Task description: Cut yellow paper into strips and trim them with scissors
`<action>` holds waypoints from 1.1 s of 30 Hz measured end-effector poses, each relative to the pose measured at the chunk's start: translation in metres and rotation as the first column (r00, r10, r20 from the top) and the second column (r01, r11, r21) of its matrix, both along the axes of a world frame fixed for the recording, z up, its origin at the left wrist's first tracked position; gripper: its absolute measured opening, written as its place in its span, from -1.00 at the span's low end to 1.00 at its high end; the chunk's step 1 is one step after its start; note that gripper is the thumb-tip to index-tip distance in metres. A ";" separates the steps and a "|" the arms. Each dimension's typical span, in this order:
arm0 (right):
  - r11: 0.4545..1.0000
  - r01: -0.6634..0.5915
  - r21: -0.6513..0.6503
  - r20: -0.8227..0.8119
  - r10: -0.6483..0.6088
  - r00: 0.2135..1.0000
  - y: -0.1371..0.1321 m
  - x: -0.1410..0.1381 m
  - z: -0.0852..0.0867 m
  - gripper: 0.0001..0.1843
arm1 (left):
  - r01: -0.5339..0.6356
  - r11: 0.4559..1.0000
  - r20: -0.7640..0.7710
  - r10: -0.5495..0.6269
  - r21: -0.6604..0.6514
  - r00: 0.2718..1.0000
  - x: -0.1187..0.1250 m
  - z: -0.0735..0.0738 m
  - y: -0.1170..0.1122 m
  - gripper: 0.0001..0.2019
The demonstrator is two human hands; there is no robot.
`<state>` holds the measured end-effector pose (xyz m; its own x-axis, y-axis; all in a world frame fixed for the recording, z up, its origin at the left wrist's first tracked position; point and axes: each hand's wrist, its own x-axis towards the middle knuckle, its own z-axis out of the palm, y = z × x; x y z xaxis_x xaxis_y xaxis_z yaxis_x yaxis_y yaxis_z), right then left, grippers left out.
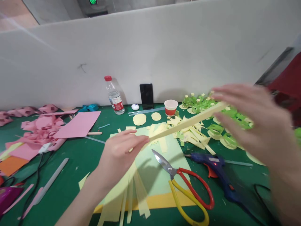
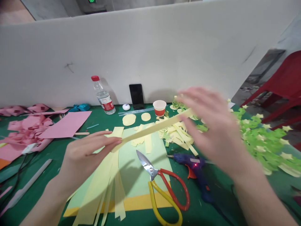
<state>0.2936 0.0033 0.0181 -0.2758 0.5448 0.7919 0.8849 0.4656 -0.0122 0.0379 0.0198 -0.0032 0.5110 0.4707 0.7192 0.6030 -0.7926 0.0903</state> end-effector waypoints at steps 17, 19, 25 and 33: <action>0.969 -0.217 -0.120 0.076 0.227 0.971 0.003 -0.016 -0.015 -0.84 | -0.107 0.994 0.015 0.107 0.030 0.994 -0.002 0.005 -0.008 -0.86; 0.973 -0.185 -0.136 0.110 0.200 0.973 0.004 -0.013 -0.016 -0.81 | -0.204 0.979 0.079 0.205 -0.019 0.976 -0.005 0.006 -0.004 -0.86; 0.911 -0.268 -0.315 0.101 0.313 0.944 -0.007 -0.038 -0.026 -0.74 | 0.034 0.980 0.097 -0.016 -0.196 0.995 0.020 -0.011 -0.014 -0.86; 0.896 -0.278 -0.347 -0.022 0.289 0.957 -0.022 -0.059 -0.037 -0.69 | 0.089 0.976 0.078 -0.074 -0.200 0.994 0.034 -0.028 -0.022 -0.88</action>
<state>0.2344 -0.0188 -0.0192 -0.4793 0.6762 0.5595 0.7183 0.6685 -0.1927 0.0723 -0.0025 -0.0310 0.5056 0.5695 0.6481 0.5236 -0.7996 0.2940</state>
